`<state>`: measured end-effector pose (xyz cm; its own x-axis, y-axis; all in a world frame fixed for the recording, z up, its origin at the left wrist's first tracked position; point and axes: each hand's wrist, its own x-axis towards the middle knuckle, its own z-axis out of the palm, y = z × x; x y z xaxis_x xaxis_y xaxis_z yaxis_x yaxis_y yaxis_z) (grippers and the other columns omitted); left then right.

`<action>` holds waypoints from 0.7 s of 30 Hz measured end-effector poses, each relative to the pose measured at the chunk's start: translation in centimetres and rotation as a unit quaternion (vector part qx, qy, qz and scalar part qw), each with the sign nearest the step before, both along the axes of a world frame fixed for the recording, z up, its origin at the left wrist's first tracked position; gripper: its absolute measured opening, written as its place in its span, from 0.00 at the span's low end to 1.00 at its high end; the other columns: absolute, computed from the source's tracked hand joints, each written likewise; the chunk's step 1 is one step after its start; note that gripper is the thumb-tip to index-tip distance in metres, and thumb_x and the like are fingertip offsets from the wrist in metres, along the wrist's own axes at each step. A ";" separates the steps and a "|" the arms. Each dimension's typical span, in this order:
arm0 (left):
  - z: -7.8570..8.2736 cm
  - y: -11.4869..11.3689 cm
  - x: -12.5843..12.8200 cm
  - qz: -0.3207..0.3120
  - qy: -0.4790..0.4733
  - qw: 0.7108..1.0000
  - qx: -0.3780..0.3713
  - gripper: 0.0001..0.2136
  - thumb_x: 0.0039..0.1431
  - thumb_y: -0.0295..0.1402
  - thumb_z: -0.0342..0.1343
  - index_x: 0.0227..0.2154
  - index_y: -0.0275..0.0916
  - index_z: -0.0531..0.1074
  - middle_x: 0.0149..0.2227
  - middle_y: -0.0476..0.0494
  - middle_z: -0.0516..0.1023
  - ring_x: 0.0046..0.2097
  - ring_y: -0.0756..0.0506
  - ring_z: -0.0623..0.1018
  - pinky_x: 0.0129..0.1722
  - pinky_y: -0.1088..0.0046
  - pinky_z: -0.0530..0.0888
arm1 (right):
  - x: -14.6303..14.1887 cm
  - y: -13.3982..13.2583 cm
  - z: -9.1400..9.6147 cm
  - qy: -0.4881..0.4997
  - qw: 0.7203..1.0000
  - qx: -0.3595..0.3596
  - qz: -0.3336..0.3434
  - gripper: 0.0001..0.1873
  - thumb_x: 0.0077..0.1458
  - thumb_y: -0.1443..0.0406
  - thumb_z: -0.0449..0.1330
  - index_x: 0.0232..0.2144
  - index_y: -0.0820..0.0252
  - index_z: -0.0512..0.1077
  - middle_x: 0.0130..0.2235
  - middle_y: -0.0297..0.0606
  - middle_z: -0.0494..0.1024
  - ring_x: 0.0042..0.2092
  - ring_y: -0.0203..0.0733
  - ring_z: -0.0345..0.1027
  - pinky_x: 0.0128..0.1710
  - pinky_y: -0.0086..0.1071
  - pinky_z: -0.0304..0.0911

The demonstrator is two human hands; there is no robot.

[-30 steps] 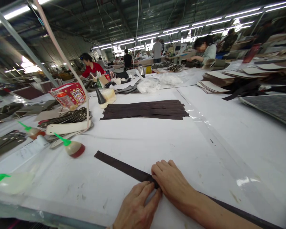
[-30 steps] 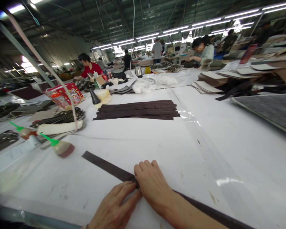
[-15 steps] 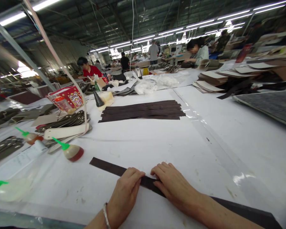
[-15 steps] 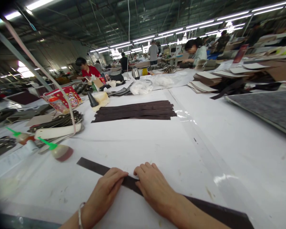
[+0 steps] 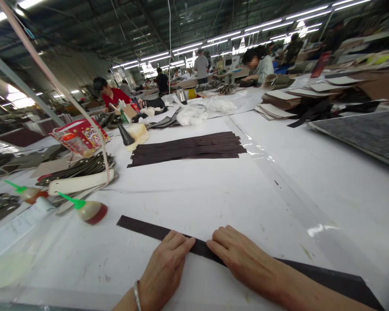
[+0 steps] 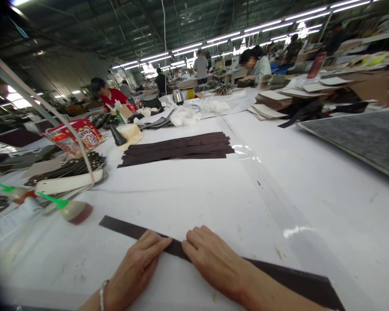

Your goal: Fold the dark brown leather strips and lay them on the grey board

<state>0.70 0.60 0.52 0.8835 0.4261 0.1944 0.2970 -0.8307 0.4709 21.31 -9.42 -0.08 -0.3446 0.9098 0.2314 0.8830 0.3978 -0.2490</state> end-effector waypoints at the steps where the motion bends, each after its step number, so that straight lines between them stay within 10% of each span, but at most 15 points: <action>1: 0.0 0.0 0.0 -0.003 0.001 1.000 0.001 0.21 0.61 0.19 0.43 0.53 0.42 0.67 0.39 0.42 0.73 0.42 0.43 0.71 0.43 0.62 0.73 | 0.0 -0.1 -0.1 -0.007 1.000 0.008 0.006 0.07 0.56 0.77 0.58 0.32 0.62 0.68 0.34 0.36 0.69 0.34 0.42 0.60 0.36 0.35 0.57; 21: -0.5 -0.2 -0.2 -0.039 0.125 0.983 0.129 0.30 0.58 0.18 0.46 0.61 0.48 0.58 0.41 0.42 0.68 0.41 0.41 0.68 0.41 0.57 0.74 | 1.5 -2.4 -1.0 -0.079 0.994 0.062 0.032 0.11 0.56 0.77 0.54 0.42 0.66 0.68 0.36 0.38 0.68 0.37 0.44 0.59 0.40 0.39 0.57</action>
<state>0.51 0.36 0.04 0.9452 0.3209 0.0604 0.3080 -0.9375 0.1621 22.83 -11.79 -1.10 -0.4412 0.8530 0.2787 0.8796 0.4726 -0.0538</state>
